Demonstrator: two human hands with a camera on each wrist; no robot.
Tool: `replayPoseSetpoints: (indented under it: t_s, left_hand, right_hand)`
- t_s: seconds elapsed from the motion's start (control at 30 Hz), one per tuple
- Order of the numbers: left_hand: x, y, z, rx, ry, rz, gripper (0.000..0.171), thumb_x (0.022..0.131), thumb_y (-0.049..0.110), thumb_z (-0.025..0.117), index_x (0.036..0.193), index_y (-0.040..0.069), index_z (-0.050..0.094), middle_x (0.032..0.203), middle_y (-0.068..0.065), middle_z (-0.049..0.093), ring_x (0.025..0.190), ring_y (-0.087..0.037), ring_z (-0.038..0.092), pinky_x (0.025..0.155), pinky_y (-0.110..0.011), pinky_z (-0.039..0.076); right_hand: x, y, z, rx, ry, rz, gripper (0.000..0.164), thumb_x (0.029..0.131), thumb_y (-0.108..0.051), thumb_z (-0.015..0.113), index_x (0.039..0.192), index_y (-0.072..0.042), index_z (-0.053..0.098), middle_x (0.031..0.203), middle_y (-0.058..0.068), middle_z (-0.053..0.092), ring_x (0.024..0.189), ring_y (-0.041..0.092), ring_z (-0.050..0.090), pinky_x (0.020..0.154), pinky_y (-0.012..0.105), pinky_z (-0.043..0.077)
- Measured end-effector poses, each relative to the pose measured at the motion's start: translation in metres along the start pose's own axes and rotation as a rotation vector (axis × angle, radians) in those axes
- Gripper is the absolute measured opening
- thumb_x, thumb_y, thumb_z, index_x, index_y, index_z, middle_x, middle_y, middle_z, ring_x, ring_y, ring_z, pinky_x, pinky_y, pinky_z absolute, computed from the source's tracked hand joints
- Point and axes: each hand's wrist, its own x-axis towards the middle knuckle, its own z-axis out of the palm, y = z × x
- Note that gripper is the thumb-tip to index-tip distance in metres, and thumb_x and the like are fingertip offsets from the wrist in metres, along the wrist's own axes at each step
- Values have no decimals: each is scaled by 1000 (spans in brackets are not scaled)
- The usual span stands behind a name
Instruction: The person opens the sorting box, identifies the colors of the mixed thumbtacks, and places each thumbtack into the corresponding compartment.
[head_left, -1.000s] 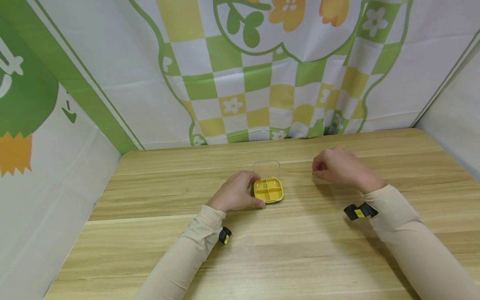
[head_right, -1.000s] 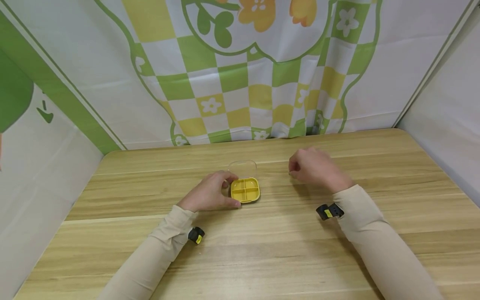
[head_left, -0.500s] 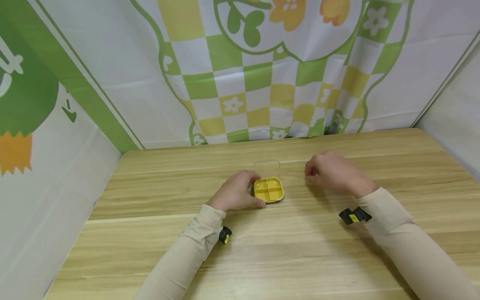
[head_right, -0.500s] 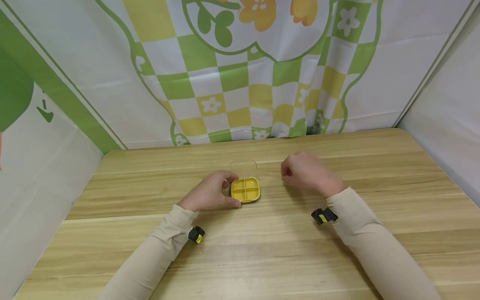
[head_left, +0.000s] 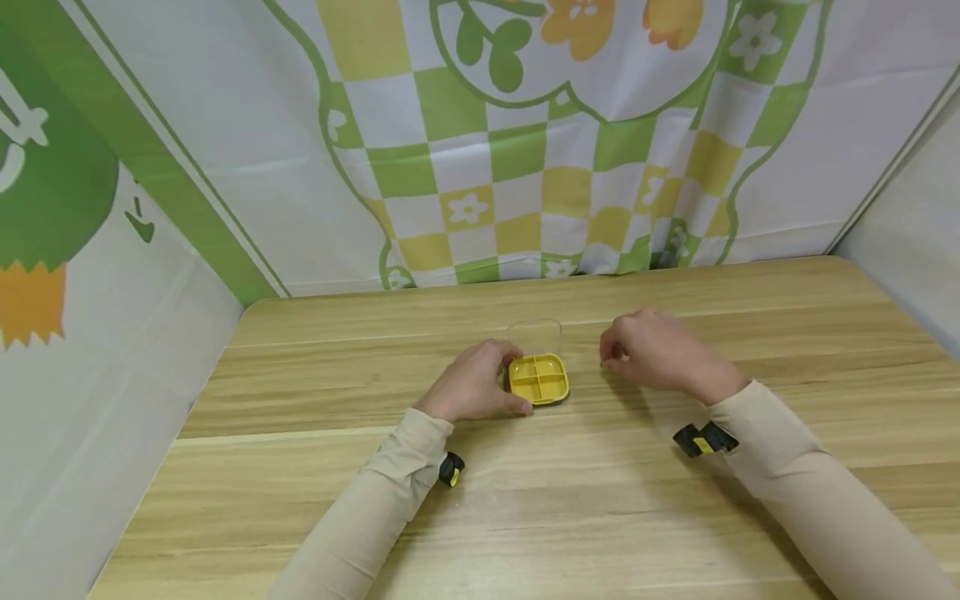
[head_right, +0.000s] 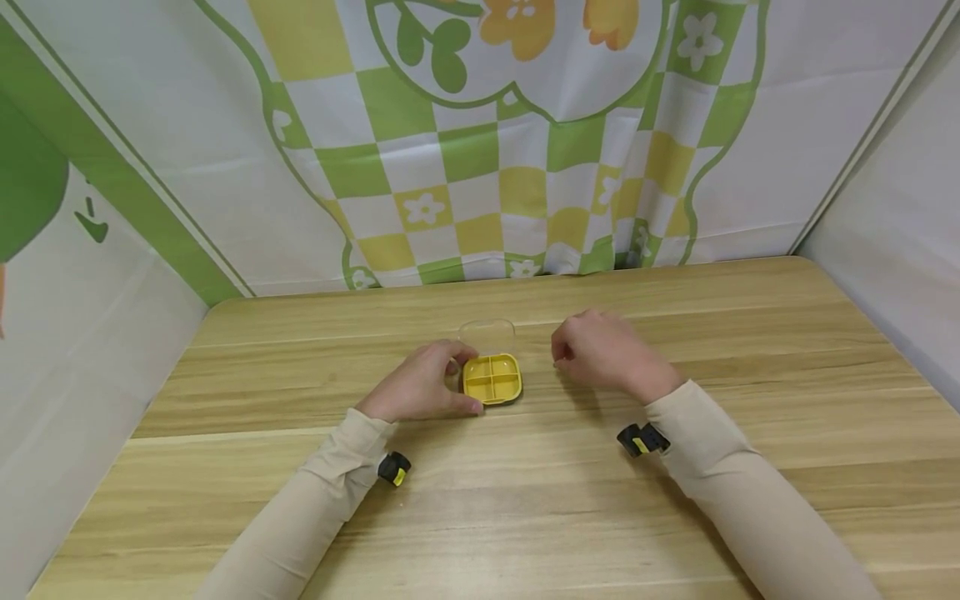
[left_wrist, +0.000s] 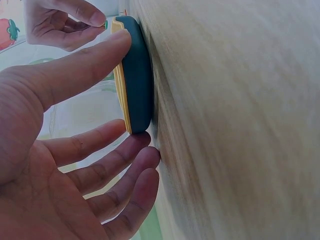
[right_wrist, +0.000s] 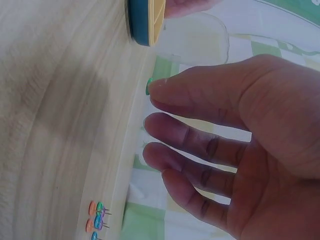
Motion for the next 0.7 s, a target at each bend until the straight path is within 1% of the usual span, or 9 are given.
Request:
replayPoseSetpoints:
  t_s: [0.43,0.7]
  left_hand:
    - [-1,1,-1,-10,-3,-8,70,72,23,95,130,-1,63,119,-12,67,111,-26,61,99,-44,48]
    - [-1,1,-1,-20,-3,-1,67,72,23,94,128,0,64,117,-11,68,109,-26,62,97,-44,48]
  right_hand:
    - [0,-5,4,-2,26,-34,13,86,-7,75,81,-18,75,78,-9,66,69,8,58,63,37,52]
    - [1,-9,5,-8,48,-64,15,85,-6,76,78,-19,74,78,-8,67,68,8,58,60,35,51]
